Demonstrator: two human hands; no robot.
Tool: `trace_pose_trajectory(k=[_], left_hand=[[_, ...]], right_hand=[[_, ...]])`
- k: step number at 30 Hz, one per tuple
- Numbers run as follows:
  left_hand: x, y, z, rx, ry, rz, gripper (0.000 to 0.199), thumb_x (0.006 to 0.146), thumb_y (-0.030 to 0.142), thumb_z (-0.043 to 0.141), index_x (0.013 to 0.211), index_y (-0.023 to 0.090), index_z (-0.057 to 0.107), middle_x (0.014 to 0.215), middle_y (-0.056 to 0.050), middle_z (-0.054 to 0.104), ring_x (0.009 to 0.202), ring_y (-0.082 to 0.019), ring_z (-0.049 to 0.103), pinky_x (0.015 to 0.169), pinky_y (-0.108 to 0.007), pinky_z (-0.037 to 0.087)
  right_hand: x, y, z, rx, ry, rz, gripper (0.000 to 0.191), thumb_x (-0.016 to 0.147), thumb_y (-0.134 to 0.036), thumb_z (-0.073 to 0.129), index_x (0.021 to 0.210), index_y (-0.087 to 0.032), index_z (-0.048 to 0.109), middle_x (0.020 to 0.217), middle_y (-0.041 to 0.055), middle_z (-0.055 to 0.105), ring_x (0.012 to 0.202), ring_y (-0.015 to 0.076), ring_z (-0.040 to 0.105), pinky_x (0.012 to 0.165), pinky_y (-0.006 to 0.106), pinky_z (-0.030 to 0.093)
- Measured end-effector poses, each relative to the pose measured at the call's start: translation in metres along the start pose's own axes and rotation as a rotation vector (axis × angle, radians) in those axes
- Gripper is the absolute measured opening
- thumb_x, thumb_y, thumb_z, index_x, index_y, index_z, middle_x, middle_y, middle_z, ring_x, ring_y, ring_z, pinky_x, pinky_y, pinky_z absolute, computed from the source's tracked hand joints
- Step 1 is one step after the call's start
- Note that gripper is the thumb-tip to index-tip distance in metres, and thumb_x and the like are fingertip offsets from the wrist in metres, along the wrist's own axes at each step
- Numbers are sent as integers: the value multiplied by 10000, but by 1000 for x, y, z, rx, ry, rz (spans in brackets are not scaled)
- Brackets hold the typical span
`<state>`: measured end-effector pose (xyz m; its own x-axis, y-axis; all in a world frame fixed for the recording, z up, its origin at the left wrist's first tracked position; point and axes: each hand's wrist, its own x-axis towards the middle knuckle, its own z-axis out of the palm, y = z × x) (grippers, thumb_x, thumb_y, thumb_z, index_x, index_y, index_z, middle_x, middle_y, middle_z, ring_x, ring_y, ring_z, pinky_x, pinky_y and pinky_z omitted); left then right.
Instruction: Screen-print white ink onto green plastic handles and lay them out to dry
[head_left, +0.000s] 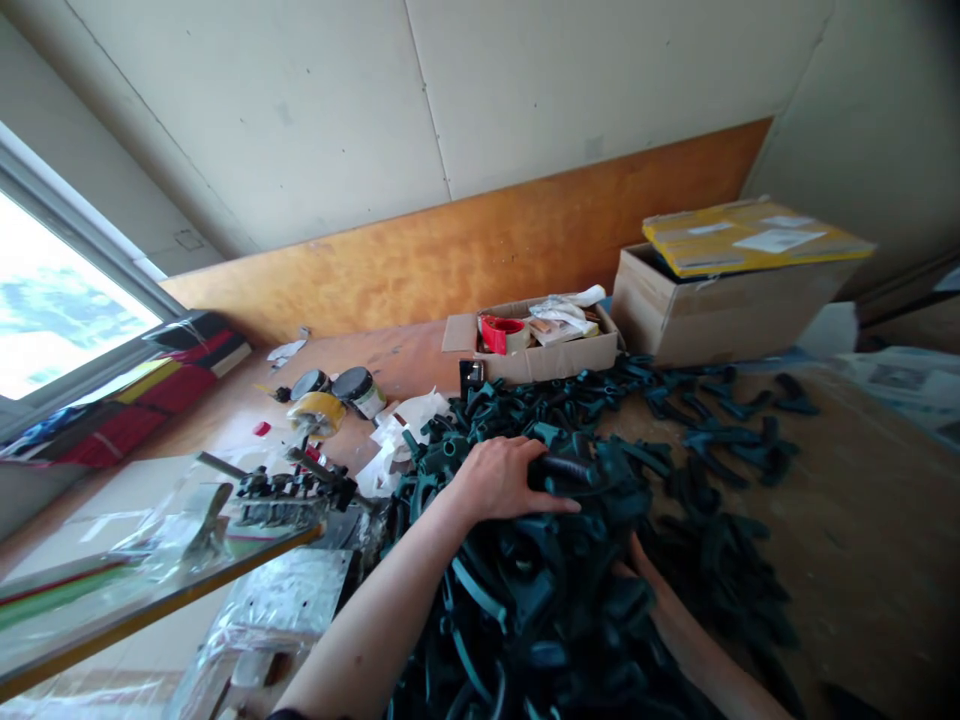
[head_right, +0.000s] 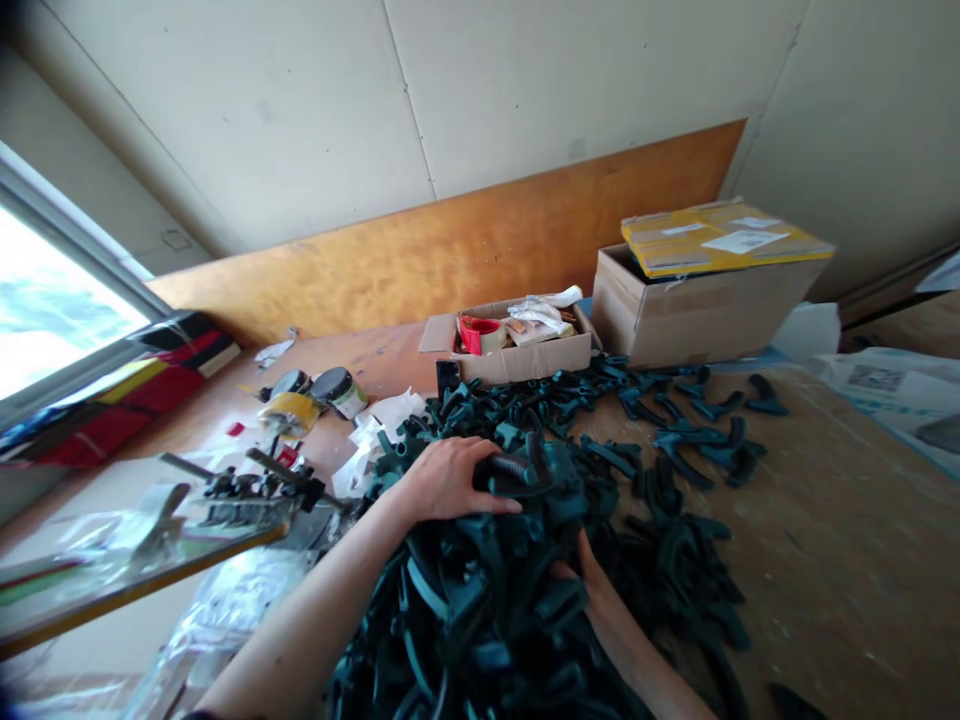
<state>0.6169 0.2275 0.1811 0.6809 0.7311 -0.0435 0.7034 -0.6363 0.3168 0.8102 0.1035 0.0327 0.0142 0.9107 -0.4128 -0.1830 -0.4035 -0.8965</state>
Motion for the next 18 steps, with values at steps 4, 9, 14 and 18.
trace_pose_trajectory(k=[4, 9, 14, 18], left_hand=[[-35, 10, 3, 49, 78, 57, 703, 655, 788, 545, 1115, 261, 613, 1036, -40, 680, 965, -265, 626, 813, -364, 498], [-89, 1, 23, 62, 83, 110, 559, 726, 589, 632, 1203, 303, 576, 1174, -23, 647, 996, -248, 598, 945, -429, 454], [-131, -14, 56, 86, 132, 41, 657, 724, 390, 687, 1341, 321, 472, 1411, -31, 502, 1288, -312, 425, 1119, -544, 274], [-153, -19, 77, 106, 219, -24, 679, 736, 340, 681, 1374, 318, 450, 1498, -46, 391, 1413, -319, 254, 1158, -569, 181]], right_hand=[[-11, 12, 7, -144, -35, -202, 1045, 706, -664, 600, 1505, -151, 165, 1467, 158, 384, 1366, 306, 318, 1116, 469, 293], [-23, 24, 28, -581, -8, -394, 859, 778, -520, 598, 1486, -230, 209, 1448, 132, 397, 1342, 293, 361, 1084, 492, 336], [-25, 30, 55, -949, 167, -496, 739, 801, -396, 577, 1470, -303, 277, 1497, 116, 277, 1323, 315, 384, 958, 457, 473], [-21, 29, 54, -1125, 181, -641, 737, 774, -331, 612, 1451, -260, 331, 1486, 149, 305, 1354, 340, 327, 999, 481, 438]])
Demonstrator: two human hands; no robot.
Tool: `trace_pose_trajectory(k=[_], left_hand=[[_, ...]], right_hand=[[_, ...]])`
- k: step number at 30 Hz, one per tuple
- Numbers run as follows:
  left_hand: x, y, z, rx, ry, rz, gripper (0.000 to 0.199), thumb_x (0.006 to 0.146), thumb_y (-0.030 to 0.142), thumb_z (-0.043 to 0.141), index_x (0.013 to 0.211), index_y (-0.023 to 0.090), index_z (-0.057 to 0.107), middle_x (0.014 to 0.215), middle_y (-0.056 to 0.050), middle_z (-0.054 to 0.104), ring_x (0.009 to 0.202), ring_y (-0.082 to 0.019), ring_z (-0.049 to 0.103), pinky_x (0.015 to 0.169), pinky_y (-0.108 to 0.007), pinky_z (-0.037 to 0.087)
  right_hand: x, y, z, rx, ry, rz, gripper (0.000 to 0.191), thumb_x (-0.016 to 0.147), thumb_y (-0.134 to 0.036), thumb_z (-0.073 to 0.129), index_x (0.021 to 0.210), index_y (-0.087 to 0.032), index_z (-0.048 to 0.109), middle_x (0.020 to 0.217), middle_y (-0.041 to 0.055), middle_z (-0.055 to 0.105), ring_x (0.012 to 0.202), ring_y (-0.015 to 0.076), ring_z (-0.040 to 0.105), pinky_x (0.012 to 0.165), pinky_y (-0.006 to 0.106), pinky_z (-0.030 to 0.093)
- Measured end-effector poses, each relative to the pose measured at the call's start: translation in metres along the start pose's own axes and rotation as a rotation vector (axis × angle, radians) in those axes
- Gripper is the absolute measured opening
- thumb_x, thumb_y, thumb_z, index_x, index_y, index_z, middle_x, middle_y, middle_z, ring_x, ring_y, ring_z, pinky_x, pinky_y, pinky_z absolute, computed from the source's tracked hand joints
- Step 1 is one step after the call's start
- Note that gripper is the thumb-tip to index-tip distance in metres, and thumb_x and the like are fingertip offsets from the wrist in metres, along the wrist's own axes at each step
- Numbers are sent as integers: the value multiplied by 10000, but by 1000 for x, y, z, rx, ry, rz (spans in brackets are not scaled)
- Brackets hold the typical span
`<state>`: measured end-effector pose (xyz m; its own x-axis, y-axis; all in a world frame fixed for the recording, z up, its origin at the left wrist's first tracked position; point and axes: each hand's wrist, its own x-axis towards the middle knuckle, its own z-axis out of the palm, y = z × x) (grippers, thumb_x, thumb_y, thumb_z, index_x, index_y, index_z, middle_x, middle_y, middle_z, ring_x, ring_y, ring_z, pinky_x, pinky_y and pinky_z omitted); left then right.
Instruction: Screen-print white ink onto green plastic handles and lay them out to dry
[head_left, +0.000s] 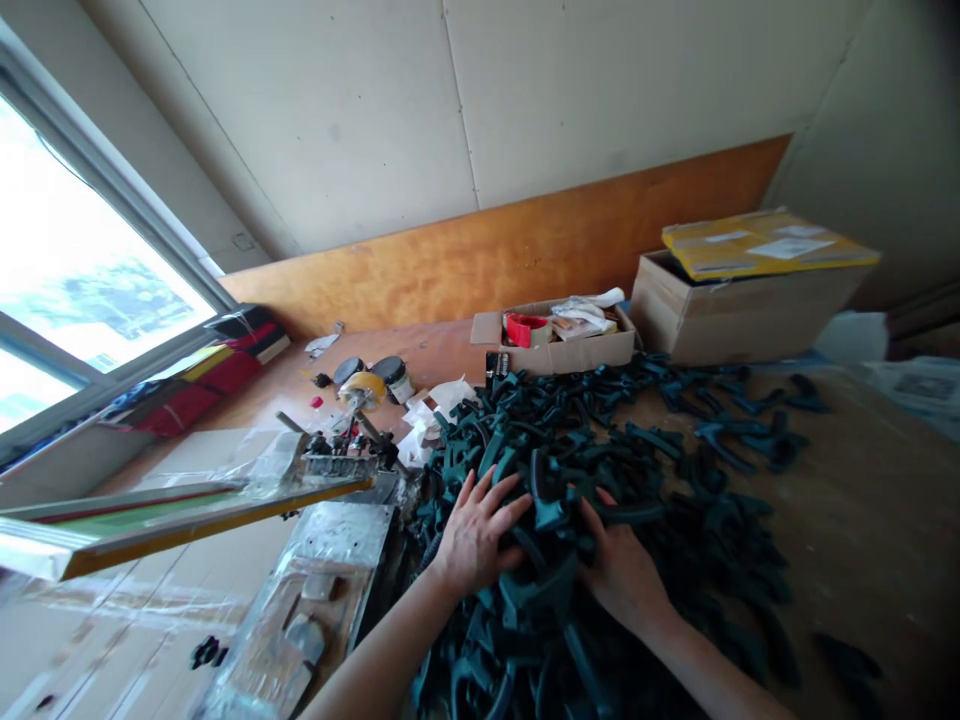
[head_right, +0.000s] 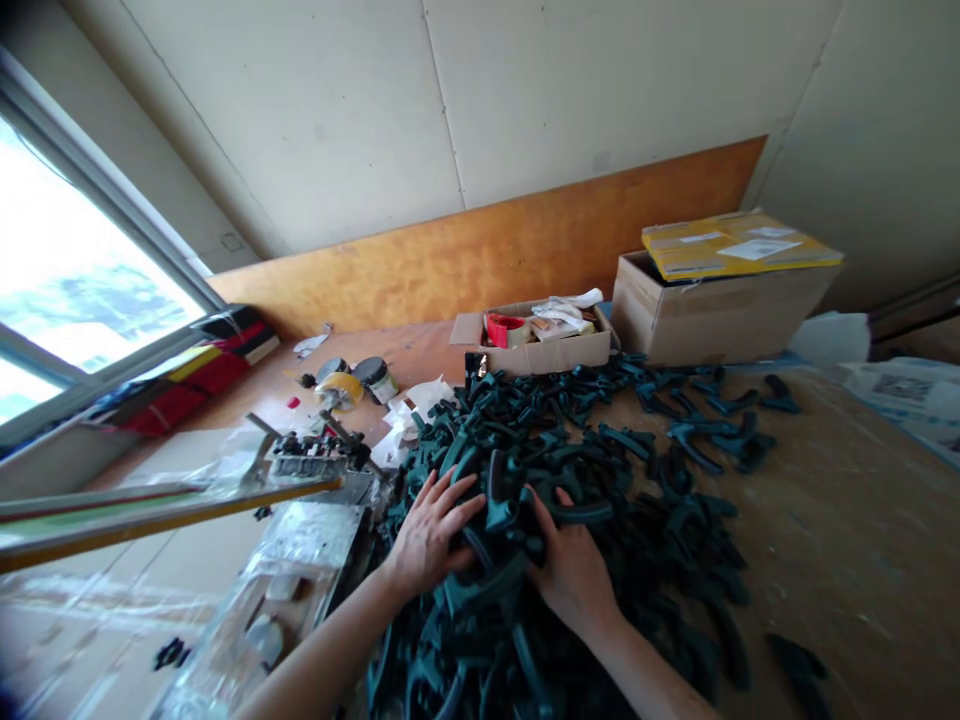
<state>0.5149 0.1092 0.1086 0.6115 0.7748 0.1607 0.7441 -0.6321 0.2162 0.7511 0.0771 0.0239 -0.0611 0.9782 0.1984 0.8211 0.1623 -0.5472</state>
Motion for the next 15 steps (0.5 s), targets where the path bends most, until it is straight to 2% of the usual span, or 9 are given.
trace_pose_trajectory(k=[5, 8, 12, 15], left_hand=[[-33, 5, 12, -116, 53, -125, 780, 741, 163, 607, 1453, 329, 335, 1581, -66, 202, 1434, -299, 228, 1155, -539, 242], [-53, 11, 25, -238, 138, -257, 702, 807, 76, 465, 1451, 330, 344, 1589, -32, 187, 1451, -252, 189, 1159, -496, 267], [-70, 14, 44, -409, 238, -335, 584, 899, 119, 360, 1462, 274, 340, 1584, -61, 194, 1439, -228, 235, 1146, -452, 307], [-71, 15, 46, -534, 294, -351, 541, 904, 185, 416, 1436, 282, 393, 1552, -54, 293, 1402, -220, 325, 1140, -436, 321]], right_hand=[[3, 24, 0, -93, -18, -51, 673, 765, -266, 575, 1409, -186, 397, 1393, 178, 454, 1322, 322, 391, 1062, 481, 373], [3, 38, 6, -99, -31, -89, 631, 789, -225, 492, 1408, -161, 394, 1343, 174, 520, 1272, 294, 464, 1057, 455, 387], [1, 45, 8, -130, 11, -105, 632, 813, -244, 431, 1429, -121, 364, 1306, 186, 555, 1263, 306, 471, 1029, 466, 411], [4, 45, -4, -105, -72, -94, 654, 834, -333, 438, 1456, -157, 337, 1312, 159, 560, 1203, 313, 529, 967, 456, 465]])
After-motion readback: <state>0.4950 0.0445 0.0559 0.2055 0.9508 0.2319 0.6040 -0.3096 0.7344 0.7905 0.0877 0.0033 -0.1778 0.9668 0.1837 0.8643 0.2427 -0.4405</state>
